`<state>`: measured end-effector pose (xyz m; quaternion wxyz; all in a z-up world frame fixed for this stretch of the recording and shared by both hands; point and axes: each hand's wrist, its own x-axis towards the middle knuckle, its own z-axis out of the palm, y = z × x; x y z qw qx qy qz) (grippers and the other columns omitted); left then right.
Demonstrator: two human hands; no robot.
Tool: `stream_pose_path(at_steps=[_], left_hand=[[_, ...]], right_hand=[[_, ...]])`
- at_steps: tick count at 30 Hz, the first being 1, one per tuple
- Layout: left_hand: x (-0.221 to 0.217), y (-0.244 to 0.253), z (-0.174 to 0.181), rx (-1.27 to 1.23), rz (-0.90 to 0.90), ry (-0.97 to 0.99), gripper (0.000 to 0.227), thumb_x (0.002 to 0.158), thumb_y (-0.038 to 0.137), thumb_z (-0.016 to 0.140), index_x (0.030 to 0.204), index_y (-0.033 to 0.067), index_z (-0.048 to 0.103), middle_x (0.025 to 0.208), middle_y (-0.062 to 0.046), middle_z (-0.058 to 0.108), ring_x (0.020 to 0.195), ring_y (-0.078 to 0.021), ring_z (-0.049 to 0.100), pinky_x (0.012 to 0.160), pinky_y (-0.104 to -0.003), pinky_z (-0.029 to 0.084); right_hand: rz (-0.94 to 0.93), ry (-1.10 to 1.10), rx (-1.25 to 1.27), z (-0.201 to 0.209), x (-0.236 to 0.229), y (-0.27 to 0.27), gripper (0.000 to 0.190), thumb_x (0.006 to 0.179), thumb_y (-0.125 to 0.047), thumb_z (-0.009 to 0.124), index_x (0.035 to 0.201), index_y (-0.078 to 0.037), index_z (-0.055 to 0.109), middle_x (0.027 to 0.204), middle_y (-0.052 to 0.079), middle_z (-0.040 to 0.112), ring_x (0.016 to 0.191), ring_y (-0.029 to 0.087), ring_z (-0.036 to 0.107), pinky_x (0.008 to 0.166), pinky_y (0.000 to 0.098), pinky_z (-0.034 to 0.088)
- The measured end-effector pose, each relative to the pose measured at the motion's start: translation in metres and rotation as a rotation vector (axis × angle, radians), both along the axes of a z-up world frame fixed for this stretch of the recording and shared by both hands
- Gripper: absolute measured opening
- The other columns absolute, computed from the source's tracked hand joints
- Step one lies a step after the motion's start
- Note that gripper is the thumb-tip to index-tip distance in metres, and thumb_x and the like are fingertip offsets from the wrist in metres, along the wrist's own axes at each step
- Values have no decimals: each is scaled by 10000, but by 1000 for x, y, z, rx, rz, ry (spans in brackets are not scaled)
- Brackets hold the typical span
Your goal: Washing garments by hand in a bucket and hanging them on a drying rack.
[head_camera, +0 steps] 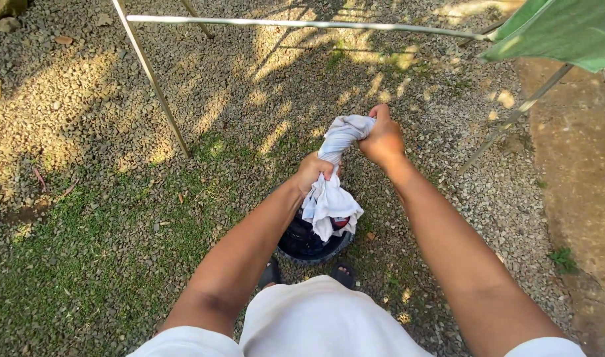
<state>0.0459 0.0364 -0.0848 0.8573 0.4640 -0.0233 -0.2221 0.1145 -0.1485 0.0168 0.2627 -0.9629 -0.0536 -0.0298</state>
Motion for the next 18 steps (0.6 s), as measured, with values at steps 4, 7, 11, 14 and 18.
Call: stream_pose_path(at_steps=[4, 7, 11, 14, 18], left_hand=[[-13, -1, 7, -150, 17, 133, 391, 505, -46, 531, 883, -9, 622, 708, -112, 603, 588, -232, 571, 564, -332, 479], [-11, -1, -2, -229, -7, 143, 415, 520, -37, 524, 924, -13, 615, 712, -124, 610, 579, -237, 573, 560, -340, 490], [-5, -6, -11, -184, 21, 159, 395, 541, -50, 544, 929, -23, 614, 704, -113, 606, 571, -236, 583, 554, -349, 501], [-1, -19, -6, 141, 215, 156, 301, 617, -46, 614, 915, -62, 656, 732, -102, 625, 603, -225, 602, 552, -359, 502], [6, -28, 38, 301, 376, 18, 427, 627, -31, 698, 1050, -40, 635, 853, -108, 665, 696, -222, 645, 590, -356, 532]], right_hand=[[46, -21, -6, 8, -8, 2, 634, 676, -95, 840, 1194, -113, 474, 950, 209, 724, 906, 441, 709, 755, 522, 544], [24, 29, -56, 9, -7, 3, 668, 684, -61, 809, 1249, -119, 457, 951, 215, 722, 902, 436, 711, 752, 520, 543], [-30, 6, 20, -24, -5, -5, 719, 681, -72, 825, 1283, -88, 432, 968, 197, 708, 892, 368, 718, 789, 466, 567], [-125, -574, 44, -36, -31, 1, 1099, 410, -136, 981, 1328, -1, 391, 1122, 307, 613, 1019, 432, 618, 892, 496, 545], [-231, 164, 998, -47, -74, 26, 842, 778, -371, 868, 1367, 40, 428, 1198, 224, 583, 1116, 393, 598, 952, 540, 477]])
